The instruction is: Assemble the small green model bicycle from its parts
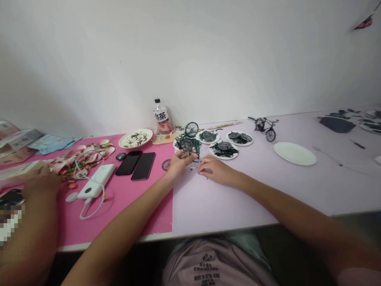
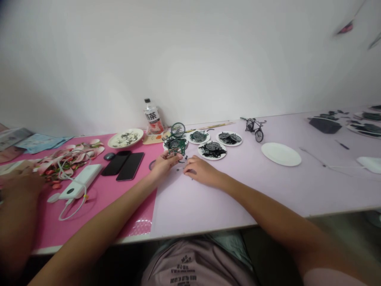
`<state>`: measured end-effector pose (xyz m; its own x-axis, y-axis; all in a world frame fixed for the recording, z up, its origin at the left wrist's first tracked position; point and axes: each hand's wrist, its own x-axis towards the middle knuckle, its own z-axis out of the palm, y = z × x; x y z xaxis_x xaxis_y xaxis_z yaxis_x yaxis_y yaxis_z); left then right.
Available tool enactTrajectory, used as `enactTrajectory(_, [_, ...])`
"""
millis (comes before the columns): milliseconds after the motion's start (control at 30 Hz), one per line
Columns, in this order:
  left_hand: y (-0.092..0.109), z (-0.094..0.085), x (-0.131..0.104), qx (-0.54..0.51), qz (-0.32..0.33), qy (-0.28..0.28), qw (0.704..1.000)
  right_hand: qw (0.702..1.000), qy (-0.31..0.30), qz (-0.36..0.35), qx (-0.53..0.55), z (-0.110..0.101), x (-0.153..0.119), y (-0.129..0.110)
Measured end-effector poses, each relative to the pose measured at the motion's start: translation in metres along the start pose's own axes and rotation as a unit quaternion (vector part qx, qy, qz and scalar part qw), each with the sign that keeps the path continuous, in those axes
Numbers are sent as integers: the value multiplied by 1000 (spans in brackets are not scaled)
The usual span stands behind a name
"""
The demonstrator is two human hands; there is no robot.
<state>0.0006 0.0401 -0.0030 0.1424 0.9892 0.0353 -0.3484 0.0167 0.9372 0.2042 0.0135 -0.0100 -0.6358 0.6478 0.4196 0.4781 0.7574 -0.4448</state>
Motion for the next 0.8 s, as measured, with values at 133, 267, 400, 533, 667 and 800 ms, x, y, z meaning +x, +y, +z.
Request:
enactTrajectory(133, [1,1,-2,5,1,-1,1000,1000,-12,17,4,-2,-1,-1])
enactTrajectory(267, [0,2,-2,5,5,2,1000,1000,-12,7,7,-1,-1,1])
enactTrajectory(400, [-2,1,-2,6,5,-1,1000,1000,-13,4,12,-1,0,0])
enactTrajectory(533, [-2,1,-2,13,4,4,1000,999,-28,-8,21,-3,1,1])
enactTrajectory(667, [-1,2,-4,17,1,6,1000,999,-32,-6,31,-5,1,1])
enactTrajectory(800, [-2,2,-5,19,2,6,1000,999,-25,21,29,-6,0,-3])
